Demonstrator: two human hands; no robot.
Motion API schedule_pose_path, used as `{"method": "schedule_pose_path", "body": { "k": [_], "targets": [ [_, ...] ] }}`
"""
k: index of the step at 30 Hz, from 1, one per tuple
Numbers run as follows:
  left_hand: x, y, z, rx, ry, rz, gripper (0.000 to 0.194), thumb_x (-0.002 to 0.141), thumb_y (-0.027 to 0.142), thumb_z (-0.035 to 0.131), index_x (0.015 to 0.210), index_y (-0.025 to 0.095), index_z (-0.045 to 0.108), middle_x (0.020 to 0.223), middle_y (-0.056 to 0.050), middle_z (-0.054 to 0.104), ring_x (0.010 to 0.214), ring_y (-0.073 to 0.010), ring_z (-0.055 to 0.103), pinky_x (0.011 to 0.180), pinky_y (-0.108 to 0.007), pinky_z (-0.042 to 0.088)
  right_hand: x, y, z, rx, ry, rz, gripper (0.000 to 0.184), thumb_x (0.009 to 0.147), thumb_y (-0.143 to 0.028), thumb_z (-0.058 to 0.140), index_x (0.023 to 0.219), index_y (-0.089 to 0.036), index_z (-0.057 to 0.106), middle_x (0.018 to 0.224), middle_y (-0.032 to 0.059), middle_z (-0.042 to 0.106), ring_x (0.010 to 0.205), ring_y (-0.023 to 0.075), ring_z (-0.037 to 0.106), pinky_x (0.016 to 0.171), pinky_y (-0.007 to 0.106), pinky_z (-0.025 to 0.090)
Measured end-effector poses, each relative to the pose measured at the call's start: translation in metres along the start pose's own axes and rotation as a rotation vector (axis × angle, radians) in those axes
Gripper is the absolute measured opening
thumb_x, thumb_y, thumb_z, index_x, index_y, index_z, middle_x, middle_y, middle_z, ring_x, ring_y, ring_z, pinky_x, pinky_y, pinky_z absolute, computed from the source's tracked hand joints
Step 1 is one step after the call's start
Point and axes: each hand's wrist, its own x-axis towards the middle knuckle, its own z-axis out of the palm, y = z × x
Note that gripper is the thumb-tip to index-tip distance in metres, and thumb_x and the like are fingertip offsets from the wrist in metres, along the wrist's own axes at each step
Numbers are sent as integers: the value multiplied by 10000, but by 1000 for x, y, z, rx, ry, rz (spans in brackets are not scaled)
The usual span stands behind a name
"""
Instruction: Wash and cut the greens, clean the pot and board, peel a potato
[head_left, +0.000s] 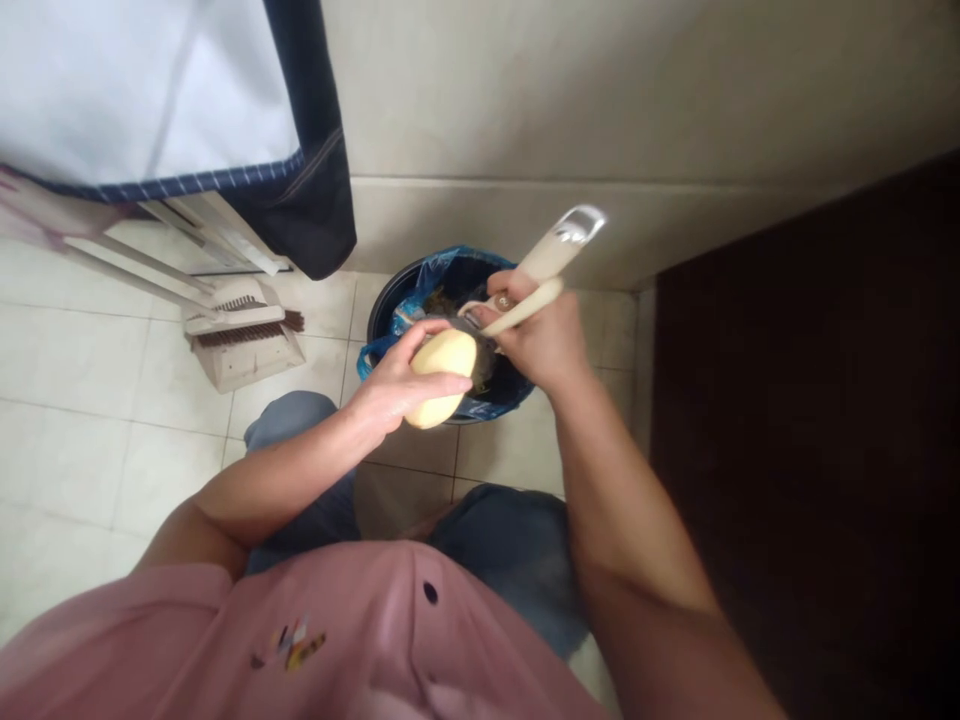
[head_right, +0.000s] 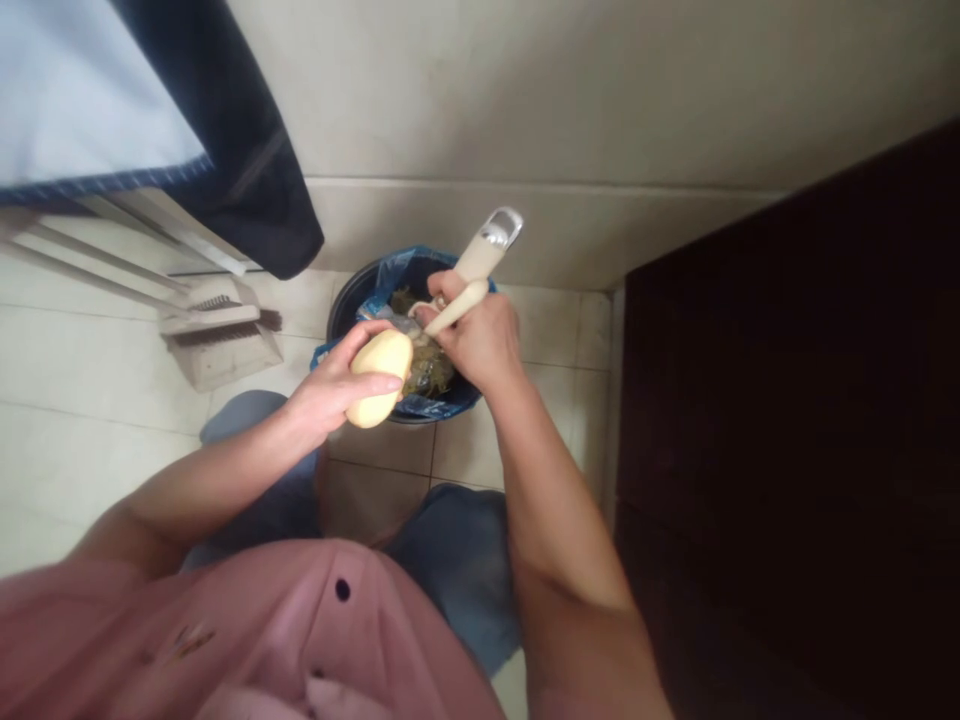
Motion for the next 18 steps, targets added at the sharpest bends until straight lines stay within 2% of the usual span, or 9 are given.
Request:
{"method": "schedule_pose_path", "body": {
  "k": [4, 7, 9, 11, 14, 16, 18],
  "targets": [
    [4, 3, -2, -88, -8, -74, 608, 651, 255, 878, 1208, 261, 634, 906, 0, 708, 695, -140, 676, 599, -216, 546, 0, 14, 2, -218, -73, 33, 294, 905, -467, 654, 1071, -233, 716, 814, 57, 706, 683, 199, 610, 597, 289, 404],
    [11, 4, -3, -202, 55, -182, 462, 796, 425, 787, 1180, 203, 655, 802, -17, 687, 604, -137, 647, 530, -221, 537, -2, 17, 4, -403, -157, 86, 238, 892, -449, 677, 978, -235, 731, 692, 68, 663, 624, 216, 588, 577, 302, 372],
    [15, 5, -4, -268, 96, -260, 443, 859, 506, 716, 1129, 158, 672, 723, -28, 665, 531, -127, 608, 493, -224, 523, -3, 16, 3, -421, -154, 115, 245, 896, -470, 672, 939, -235, 728, 660, 62, 643, 602, 217, 574, 578, 313, 375],
    [18, 7, -5, -309, 113, -302, 452, 905, 551, 643, 1081, 136, 679, 675, -38, 654, 491, -127, 587, 476, -230, 517, -4, 10, 0, -286, -48, 92, 287, 919, -502, 645, 994, -235, 721, 712, 51, 664, 623, 208, 581, 596, 318, 411],
    [19, 8, -4, -346, 117, -351, 436, 965, 546, 537, 1007, 135, 678, 651, -53, 664, 482, -137, 598, 470, -236, 514, -7, -11, -4, 31, 113, -24, 346, 957, -547, 600, 1053, -230, 699, 773, 35, 678, 655, 185, 587, 625, 312, 468],
    [20, 7, -4, -379, 135, -379, 400, 991, 505, 492, 949, 148, 669, 615, -39, 649, 473, -135, 595, 462, -229, 504, -11, -29, -5, 197, 105, -131, 358, 956, -571, 607, 1031, -232, 695, 788, 28, 680, 649, 169, 581, 617, 300, 481],
    [21, 4, -4, -422, 132, -366, 369, 1002, 458, 471, 898, 157, 657, 597, -25, 633, 491, -135, 610, 465, -222, 503, -16, -46, -3, 296, 17, -242, 350, 949, -568, 632, 1015, -232, 701, 815, 24, 693, 620, 145, 568, 590, 279, 468]
  ]
}}
